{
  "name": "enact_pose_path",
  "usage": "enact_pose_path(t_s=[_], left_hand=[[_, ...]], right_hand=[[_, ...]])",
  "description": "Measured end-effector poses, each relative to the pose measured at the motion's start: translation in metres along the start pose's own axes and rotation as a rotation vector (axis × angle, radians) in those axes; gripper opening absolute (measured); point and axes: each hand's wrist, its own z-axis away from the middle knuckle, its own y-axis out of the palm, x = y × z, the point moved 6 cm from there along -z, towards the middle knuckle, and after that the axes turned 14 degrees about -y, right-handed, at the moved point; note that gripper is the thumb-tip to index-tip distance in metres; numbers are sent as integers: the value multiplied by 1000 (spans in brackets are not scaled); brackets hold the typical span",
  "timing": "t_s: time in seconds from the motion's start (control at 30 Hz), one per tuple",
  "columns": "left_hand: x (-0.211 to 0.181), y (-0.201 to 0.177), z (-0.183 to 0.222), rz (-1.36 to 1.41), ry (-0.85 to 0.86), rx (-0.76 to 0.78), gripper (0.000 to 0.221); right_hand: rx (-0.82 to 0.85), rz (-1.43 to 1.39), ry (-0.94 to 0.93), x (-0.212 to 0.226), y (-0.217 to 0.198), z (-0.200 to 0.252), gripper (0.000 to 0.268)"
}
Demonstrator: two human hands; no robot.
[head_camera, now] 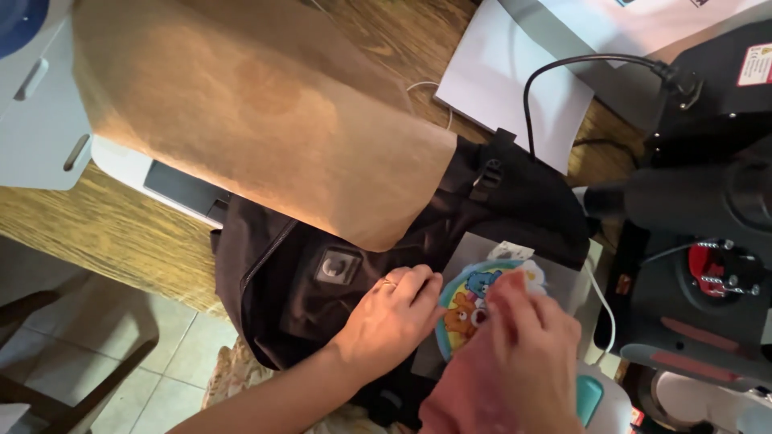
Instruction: Applying a circular heat transfer to a black backpack using a mini heat press and parchment paper
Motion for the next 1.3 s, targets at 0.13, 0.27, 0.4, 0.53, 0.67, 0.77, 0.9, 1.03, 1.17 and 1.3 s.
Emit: enact_pose_path(t_s=[0.13,0.27,0.4,0.53,0.67,0.77,0.9,1.03,1.17,1.3], left_hand=[[-4,-18,-4,104,11,-43,36],[-8,-25,-3,113,90,-79,24],[-5,-23,0,152,104,-61,23],[-1,-14,5,172,99,-20,27],[-2,-12,6,124,102,2,24],[-2,-9,7,114,115,-1,25],[-3,-8,7,99,135,-4,27],[-3,-8,6,105,141,6,28],[-4,-11,6,101,141,-25,25],[-5,-17,3,117,148,-28,23]], right_hand=[[-156,-139,-218,14,5,-22,32],[-207,-245,-532,34,11,-33,28],[-211,-281,-520,34,9,-31,20],[-185,-270,-511,21,22,-20,19],[-157,-285,-491,18,25,-17,24],[-178,-286,-491,17,25,-17,24],[-165,-286,-482,20,21,-20,24],[-186,-288,-478,18,21,-18,23],[-163,-297,-481,20,19,-20,21],[-156,-287,-477,22,16,-20,21]])
